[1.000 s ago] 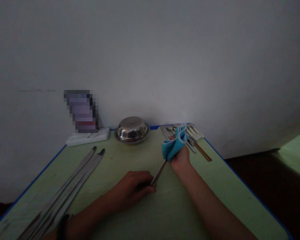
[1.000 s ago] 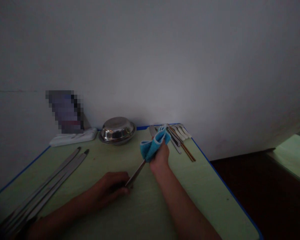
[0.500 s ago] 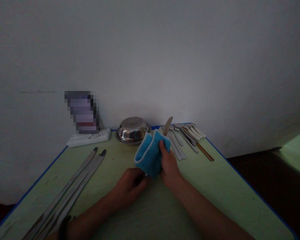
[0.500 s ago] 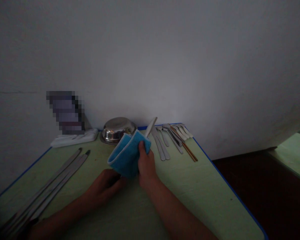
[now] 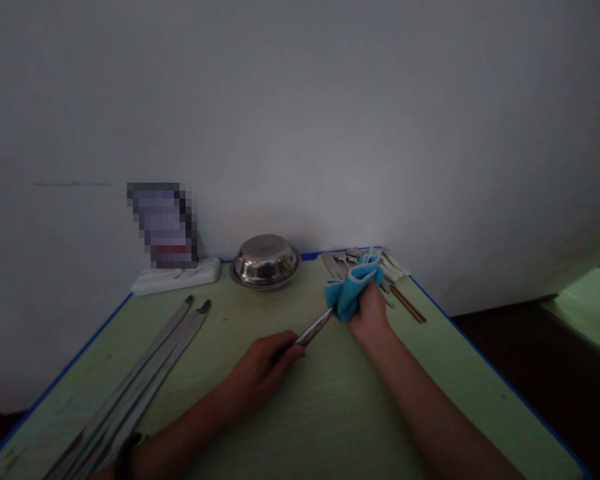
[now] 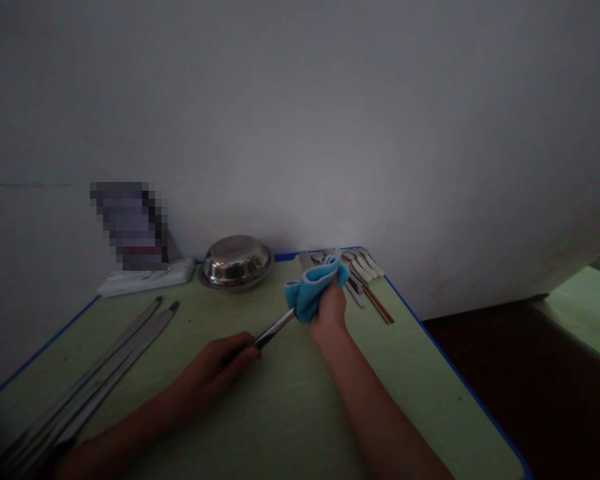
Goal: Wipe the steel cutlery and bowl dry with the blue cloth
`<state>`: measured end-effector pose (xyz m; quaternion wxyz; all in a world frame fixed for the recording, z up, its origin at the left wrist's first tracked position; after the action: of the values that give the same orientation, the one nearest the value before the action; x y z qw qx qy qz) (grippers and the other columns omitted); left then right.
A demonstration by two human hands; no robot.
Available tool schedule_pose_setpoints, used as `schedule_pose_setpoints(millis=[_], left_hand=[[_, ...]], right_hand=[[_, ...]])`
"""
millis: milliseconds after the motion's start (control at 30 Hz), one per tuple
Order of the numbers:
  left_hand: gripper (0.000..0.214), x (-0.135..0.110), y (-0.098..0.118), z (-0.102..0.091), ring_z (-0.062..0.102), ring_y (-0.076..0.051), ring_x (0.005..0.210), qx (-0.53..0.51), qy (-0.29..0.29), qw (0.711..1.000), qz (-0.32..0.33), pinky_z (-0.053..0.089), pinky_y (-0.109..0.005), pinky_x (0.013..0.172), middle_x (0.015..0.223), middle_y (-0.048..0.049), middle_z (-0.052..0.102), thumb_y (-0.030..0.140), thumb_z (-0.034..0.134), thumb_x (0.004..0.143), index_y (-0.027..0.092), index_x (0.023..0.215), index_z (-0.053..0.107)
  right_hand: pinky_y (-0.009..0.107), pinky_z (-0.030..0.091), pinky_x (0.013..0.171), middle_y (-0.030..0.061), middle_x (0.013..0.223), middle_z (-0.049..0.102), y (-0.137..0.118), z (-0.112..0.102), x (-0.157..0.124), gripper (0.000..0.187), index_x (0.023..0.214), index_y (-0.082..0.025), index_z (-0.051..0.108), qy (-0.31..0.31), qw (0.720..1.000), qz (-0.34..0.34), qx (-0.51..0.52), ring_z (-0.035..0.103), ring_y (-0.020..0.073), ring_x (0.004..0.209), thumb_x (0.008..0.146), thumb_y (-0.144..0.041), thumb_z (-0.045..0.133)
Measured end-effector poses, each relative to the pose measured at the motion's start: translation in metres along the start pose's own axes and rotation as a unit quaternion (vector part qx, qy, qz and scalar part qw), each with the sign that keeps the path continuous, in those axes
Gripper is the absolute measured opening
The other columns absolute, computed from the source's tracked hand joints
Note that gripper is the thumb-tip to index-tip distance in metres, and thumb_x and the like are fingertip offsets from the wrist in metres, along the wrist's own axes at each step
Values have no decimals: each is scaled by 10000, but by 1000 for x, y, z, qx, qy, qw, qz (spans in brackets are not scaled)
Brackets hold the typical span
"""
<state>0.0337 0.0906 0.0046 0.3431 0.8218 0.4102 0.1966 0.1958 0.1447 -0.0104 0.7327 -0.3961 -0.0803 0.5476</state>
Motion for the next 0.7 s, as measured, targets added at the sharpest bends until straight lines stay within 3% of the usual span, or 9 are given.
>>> schedule_pose_setpoints(millis=[133,267,433,567,700], left_hand=[[280,1,-2,3,479,-122,615,-32,-13,999,2,360,-221,569,666,22,506,355,354,896,161,757,502],[280,1,1,3,490,-128,635,-76,-23,997,-3,381,-221,589,700,7,537,351,357,887,153,783,525],[323,-1,-2,-4,436,-110,529,-69,-3,997,-32,363,-203,518,565,41,446,359,331,875,175,656,482],[316,-5,3,2,447,-118,556,-17,-35,999,0,389,-202,564,568,35,462,374,369,837,181,625,504],[327,-5,4,3,455,-119,567,6,-37,999,-3,396,-201,576,576,34,474,377,353,840,181,643,526]], right_hand=[[256,522,659,-14,827,702,37,5,-18,317,869,-213,620,-18,997,20,-74,645,141,751,718,-489,574],[260,495,714,19,891,696,46,11,-34,417,935,-210,634,-57,987,-14,-146,630,163,827,678,-536,588],[285,494,717,19,797,696,23,7,-25,397,916,-185,638,-22,987,-19,-155,632,164,738,672,-498,614],[309,505,735,8,809,702,-8,-7,-4,327,948,-196,618,61,997,-26,-37,640,150,737,790,-449,485],[333,507,767,3,872,704,-14,8,1,376,997,-210,607,-21,996,1,84,645,153,790,841,-443,357]])
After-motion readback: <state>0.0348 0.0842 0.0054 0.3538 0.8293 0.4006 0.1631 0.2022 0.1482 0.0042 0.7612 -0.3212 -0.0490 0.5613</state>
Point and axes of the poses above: each hand's wrist, its own x-axis towards the middle knuckle, its own z-axis out of the palm, y = z × x, the point moved 9 cm from there along x, towards the middle knuckle
